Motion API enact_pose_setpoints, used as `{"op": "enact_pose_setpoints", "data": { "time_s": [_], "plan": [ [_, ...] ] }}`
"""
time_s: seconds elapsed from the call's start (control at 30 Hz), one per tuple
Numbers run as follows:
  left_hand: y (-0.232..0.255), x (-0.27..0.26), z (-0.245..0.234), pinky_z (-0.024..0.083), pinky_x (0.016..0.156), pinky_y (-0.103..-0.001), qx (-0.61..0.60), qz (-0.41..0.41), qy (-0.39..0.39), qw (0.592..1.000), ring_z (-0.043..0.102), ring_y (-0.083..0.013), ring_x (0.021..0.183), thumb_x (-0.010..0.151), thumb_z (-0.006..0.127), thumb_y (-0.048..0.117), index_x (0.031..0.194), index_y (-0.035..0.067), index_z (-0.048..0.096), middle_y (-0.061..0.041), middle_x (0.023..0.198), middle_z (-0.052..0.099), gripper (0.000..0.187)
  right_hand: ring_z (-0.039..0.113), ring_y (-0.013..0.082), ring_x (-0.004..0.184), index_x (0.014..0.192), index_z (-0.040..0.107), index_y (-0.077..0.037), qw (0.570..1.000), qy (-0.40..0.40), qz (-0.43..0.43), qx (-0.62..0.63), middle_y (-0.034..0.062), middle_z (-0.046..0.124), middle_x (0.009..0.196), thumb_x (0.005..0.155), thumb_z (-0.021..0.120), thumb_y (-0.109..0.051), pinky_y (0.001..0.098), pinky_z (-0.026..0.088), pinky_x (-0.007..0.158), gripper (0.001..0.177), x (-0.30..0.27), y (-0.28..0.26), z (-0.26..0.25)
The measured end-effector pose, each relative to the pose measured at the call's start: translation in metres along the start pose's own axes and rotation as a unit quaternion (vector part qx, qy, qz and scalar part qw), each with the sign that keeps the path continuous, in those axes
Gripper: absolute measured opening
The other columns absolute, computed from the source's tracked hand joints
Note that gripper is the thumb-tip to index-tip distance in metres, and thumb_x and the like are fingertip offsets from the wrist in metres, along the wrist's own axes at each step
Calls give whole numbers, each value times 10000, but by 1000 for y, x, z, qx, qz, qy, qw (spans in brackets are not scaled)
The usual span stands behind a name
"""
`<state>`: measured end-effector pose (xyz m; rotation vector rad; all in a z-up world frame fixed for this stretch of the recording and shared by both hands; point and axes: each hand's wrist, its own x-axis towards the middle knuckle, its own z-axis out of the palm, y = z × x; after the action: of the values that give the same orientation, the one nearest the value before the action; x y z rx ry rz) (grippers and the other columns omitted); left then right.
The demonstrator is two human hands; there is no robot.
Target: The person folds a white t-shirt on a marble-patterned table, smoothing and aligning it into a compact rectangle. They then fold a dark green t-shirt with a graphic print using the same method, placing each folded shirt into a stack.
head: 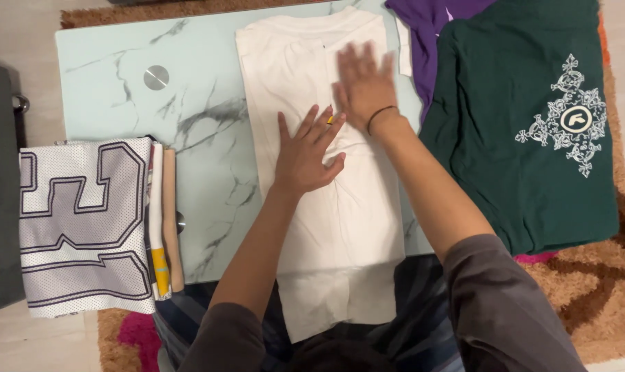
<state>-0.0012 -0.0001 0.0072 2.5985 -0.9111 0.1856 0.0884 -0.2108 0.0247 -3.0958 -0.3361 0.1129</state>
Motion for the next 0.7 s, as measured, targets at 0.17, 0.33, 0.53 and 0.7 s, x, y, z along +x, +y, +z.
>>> {"op": "enact_pose_setpoints", "data": {
  "time_s": [0.17,0.33,0.53,0.7],
  "plan": [
    [-2,0,10,289,1227,-817,-42,-4,114,993,538,-337,1543,1029,668,347,1594,127,543,-170,1634,555,620,72,356,1720,1795,157,-205,994,-12,1,105,77,132,1876,1156,238,-432,641,-30,1347,683,-11,-13,-4],
    [-10,-2,16,355,1215,-769,-49,9,171,984,616,-422,1343,967,797,305,1423,19,606,-248,1373,628,571,118,376,1713,1790,199,-192,993,10,-1,114,90,176,1867,1154,257,-389,659,-5,1344,669,-12,-16,-2],
    [-16,4,18,400,1078,-793,-50,23,186,981,618,-408,1251,933,815,171,1117,191,819,-140,1316,662,185,144,386,1702,1779,251,-189,992,27,1,126,96,223,1854,1139,302,-372,664,11,1339,668,-14,-15,-3],
    [-15,3,-15,327,1185,-789,-125,6,157,980,693,-275,1243,999,847,126,1200,187,799,-24,1293,742,215,163,378,1696,1771,273,-190,992,32,5,119,85,241,1847,1136,321,-360,660,34,1338,659,-13,-16,-3]
  ]
}}
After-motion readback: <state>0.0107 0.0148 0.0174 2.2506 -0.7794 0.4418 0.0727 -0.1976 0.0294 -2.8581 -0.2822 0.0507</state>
